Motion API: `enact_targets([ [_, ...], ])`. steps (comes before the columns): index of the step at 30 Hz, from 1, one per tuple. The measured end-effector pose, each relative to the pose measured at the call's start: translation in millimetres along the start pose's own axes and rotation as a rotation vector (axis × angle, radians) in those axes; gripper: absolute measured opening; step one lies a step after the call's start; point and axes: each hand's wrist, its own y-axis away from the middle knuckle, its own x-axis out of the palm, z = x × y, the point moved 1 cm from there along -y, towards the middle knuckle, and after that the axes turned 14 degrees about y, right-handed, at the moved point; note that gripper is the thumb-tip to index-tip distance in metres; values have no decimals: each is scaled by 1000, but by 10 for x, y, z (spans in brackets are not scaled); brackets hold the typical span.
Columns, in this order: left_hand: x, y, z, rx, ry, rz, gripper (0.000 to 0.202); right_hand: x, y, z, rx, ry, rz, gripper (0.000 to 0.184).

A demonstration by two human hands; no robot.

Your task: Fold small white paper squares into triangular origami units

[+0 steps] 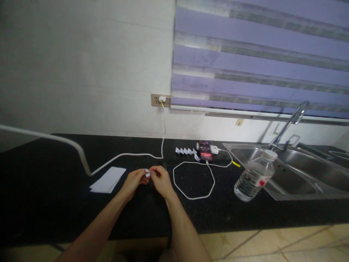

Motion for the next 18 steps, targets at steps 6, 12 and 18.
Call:
enact_targets([
  [6,-15,-10,26,8,8,32,23,8,8,-51,-53,46,-28,17],
  [12,-35,-14,24,78,-135,14,26,-2,22,-14,-75,84,5,21],
  [18,-4,16,-2,-18,14,34,19,-13,23,-19,-103,76,-8,21],
])
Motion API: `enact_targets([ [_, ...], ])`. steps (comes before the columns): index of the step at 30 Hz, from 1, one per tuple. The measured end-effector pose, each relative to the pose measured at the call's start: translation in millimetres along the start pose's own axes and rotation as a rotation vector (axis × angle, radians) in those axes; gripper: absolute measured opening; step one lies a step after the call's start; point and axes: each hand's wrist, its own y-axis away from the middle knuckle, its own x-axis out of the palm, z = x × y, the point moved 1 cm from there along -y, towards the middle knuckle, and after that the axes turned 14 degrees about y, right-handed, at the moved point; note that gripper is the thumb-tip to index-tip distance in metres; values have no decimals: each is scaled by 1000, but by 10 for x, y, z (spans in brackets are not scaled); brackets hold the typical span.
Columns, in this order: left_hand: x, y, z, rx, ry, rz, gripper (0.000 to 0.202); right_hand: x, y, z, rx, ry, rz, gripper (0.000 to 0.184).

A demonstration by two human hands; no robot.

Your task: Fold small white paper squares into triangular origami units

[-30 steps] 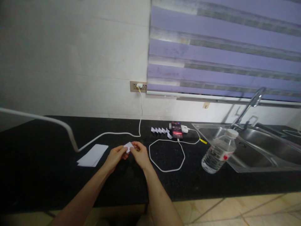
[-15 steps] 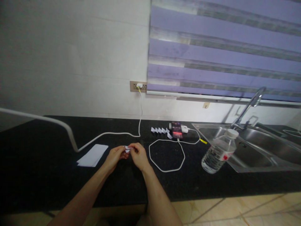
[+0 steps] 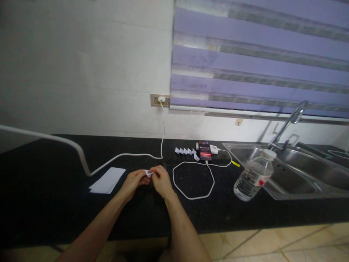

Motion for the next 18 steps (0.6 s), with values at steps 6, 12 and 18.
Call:
enact_targets([
  [6,17,8,-21,-39,42,-18,20,13,-3,4,0,-10,-15,22],
  [12,6,0,-9,31,-54,-19,24,9,-10,34,188,-65,-32,28],
  [18,-1,0,-5,116,-186,-22,26,-3,-54,-42,250,-125,-26,20],
])
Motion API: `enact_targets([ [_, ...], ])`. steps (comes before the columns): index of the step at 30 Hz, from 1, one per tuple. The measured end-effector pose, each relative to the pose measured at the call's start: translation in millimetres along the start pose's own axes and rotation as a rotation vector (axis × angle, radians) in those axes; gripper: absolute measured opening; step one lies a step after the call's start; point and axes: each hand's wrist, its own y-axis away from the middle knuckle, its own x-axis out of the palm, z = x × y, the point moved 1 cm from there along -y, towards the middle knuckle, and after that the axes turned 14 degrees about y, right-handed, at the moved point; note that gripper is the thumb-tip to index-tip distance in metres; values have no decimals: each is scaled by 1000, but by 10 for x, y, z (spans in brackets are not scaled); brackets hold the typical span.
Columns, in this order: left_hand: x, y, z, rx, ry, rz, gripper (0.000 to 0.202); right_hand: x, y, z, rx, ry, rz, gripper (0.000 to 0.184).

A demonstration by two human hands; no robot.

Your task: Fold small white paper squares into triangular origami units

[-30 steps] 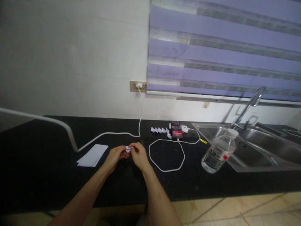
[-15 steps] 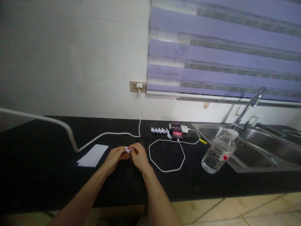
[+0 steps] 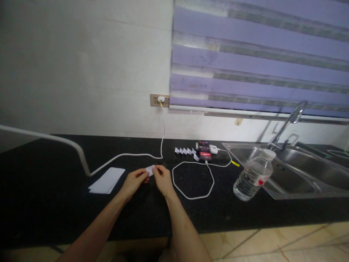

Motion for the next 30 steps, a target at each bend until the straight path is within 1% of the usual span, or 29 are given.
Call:
enact_targets([
  [2,-16,-1,2,12,-32,-59,28,-10,-11,-14,34,-11,-36,21],
  [3,-23,-2,5,17,-46,-75,30,-14,-11,-13,19,-7,-63,19],
  [5,-28,-6,15,2,-28,-50,38,-15,0,3,-68,22,-104,16],
  [7,-27,-14,32,-47,47,-5,43,-9,18,26,-165,58,-102,15],
  [8,-27,-20,40,-62,75,2,43,-4,26,36,-198,68,-86,16],
  [10,-31,-33,49,-49,86,-6,39,2,34,50,-222,59,-60,18],
  [12,-36,-43,47,-8,76,-23,35,0,28,54,-174,2,-55,20],
  [15,-36,-43,27,18,89,-53,36,-8,7,42,23,-106,-43,25],
  [17,-28,-36,11,14,89,-73,37,-8,0,35,106,-109,-2,24],
  [20,-13,-28,1,-13,119,-72,36,3,3,25,117,-82,47,21],
  [23,-1,-26,2,-30,156,-38,35,15,8,16,148,-129,55,20],
  [26,2,-19,-11,9,100,-21,30,15,9,29,167,-153,62,20],
  [30,-5,-2,-32,53,-15,-26,24,1,8,48,149,-145,70,21],
])
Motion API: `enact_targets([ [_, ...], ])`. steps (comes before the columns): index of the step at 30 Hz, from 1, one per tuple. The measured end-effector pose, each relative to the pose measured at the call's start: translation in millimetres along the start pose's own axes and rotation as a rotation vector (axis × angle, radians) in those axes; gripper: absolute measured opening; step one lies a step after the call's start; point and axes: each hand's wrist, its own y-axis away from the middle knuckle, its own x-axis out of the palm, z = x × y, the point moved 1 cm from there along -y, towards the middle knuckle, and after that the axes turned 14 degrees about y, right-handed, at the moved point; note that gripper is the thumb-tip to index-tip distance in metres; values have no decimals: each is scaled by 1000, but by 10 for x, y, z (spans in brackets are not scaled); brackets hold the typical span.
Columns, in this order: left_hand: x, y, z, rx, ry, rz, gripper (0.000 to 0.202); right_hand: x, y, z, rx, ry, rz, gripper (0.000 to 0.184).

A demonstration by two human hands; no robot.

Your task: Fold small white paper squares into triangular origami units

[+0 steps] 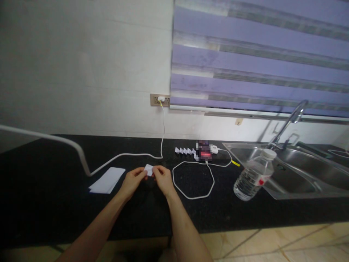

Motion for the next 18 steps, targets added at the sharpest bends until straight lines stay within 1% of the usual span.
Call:
enact_targets([
  [2,-4,4,2,6,-27,22,24,-2,-1,-5,-2,-3,5,20],
  [5,-15,0,16,21,-12,37,23,0,-2,-17,14,-11,19,20],
  [9,-28,-13,19,25,16,-13,24,5,4,-6,39,-26,39,24],
  [13,-18,-15,-9,14,5,-59,23,12,11,6,61,-29,44,21],
  [18,-2,-4,-26,7,-12,-42,27,24,9,-12,52,-38,61,20],
])
